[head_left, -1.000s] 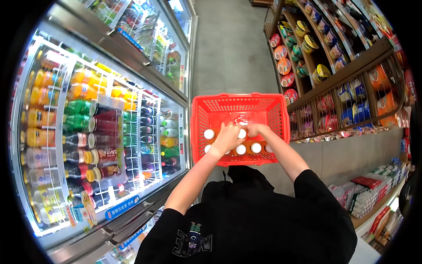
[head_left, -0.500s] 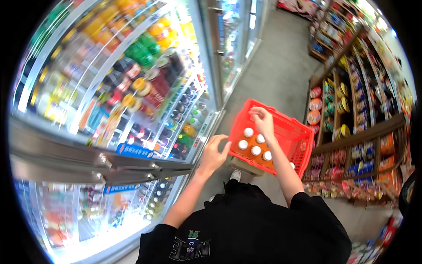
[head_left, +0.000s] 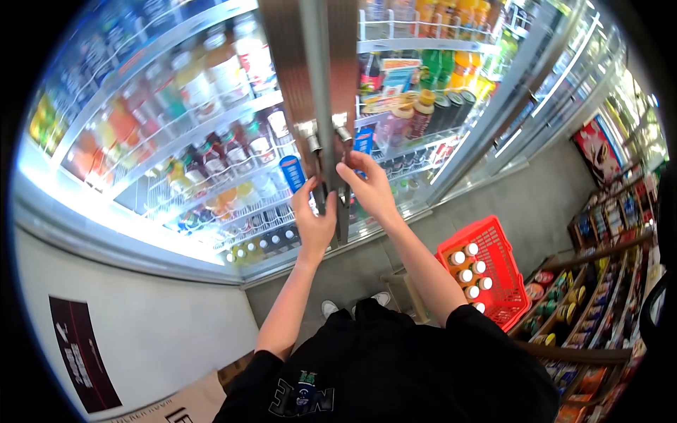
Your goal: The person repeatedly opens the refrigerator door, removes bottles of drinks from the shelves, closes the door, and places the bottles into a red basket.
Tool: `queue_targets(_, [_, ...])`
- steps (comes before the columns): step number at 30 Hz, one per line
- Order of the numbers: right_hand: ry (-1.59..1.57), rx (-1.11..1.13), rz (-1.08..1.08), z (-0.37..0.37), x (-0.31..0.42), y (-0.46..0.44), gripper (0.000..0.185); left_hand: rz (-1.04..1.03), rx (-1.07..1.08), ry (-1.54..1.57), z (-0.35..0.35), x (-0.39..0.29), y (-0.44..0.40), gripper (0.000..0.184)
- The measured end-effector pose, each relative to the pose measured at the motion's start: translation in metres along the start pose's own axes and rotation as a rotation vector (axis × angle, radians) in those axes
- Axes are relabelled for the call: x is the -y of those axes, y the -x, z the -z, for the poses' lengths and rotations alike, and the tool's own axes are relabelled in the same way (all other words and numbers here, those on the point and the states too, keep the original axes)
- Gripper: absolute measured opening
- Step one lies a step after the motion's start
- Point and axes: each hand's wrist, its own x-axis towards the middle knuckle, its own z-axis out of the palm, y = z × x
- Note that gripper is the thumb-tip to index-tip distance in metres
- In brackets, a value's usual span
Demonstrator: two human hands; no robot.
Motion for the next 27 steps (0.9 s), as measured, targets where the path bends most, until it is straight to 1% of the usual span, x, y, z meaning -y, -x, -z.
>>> queue_targets(1, [-0.065, 0.022, -0.044, -0.008, -0.004, -0.004, 0.046, 0.044, 0.051, 0.045, -0.002, 0.0, -0.005, 0.044])
queue_targets(2, [-0.058, 0.042, -0.04, -0.014, -0.008, -0.006, 0.046, -0.049, 0.044, -0.004, -0.01, 0.012, -0.004, 0.039])
queue_targets(4, [0.113, -0.041, 0.03, -0.021, -0.016, -0.01, 0.049, 0.192, 0.169, 0.28, -0.01, -0.005, -0.01, 0.028])
queue_targets(5, [0.198, -0.056, 0.1, -0.021, -0.019, -0.012, 0.056, 0.187, 0.158, 0.286, -0.011, -0.005, -0.011, 0.028])
queue_targets(6, [0.204, -0.054, 0.109, -0.021, -0.016, -0.013, 0.056, 0.164, 0.13, 0.268, -0.014, -0.002, -0.011, 0.024])
queue_targets(8, [0.356, -0.025, 0.113, -0.017, -0.01, -0.015, 0.056, 0.145, 0.097, 0.26, -0.021, 0.005, -0.01, 0.023])
queue_targets(10, [0.365, -0.016, 0.158, -0.014, -0.013, -0.016, 0.058, 0.179, 0.118, 0.251, -0.026, 0.008, -0.008, 0.024])
queue_targets(11, [0.363, -0.008, 0.119, -0.012, -0.014, -0.015, 0.059, 0.177, 0.113, 0.252, -0.028, 0.008, -0.005, 0.024])
queue_targets(12, [0.351, 0.007, 0.099, -0.014, -0.012, -0.019, 0.06, 0.188, 0.067, 0.231, -0.031, 0.005, -0.01, 0.024])
queue_targets(13, [0.366, 0.006, 0.126, -0.014, -0.014, -0.021, 0.059, 0.21, 0.03, 0.211, -0.034, 0.003, -0.01, 0.025])
queue_targets(17, [0.325, 0.047, 0.153, -0.014, -0.018, -0.02, 0.06, 0.204, -0.05, 0.2, -0.038, -0.001, -0.007, 0.025])
queue_targets(19, [0.321, 0.109, 0.165, -0.014, -0.017, -0.019, 0.054, 0.18, -0.103, 0.172, -0.041, -0.002, -0.008, 0.025])
queue_targets(20, [0.304, 0.123, 0.167, -0.014, -0.016, -0.021, 0.054, 0.175, -0.113, 0.152, -0.042, -0.002, -0.008, 0.025])
queue_targets(22, [0.121, 0.233, 0.053, -0.012, -0.007, -0.02, 0.042, 0.178, -0.124, 0.115, -0.042, -0.004, -0.006, 0.025])
queue_targets(24, [0.133, 0.273, 0.021, -0.01, -0.009, -0.02, 0.039, 0.182, -0.164, 0.054, -0.045, -0.009, -0.002, 0.025])
queue_targets(26, [0.136, 0.248, 0.126, -0.013, -0.029, -0.03, 0.043, 0.199, -0.245, -0.02, -0.05, -0.013, 0.005, 0.026])
queue_targets(27, [0.114, 0.26, 0.121, -0.012, -0.03, -0.032, 0.043, 0.267, -0.297, -0.06, -0.053, -0.017, 0.01, 0.031])
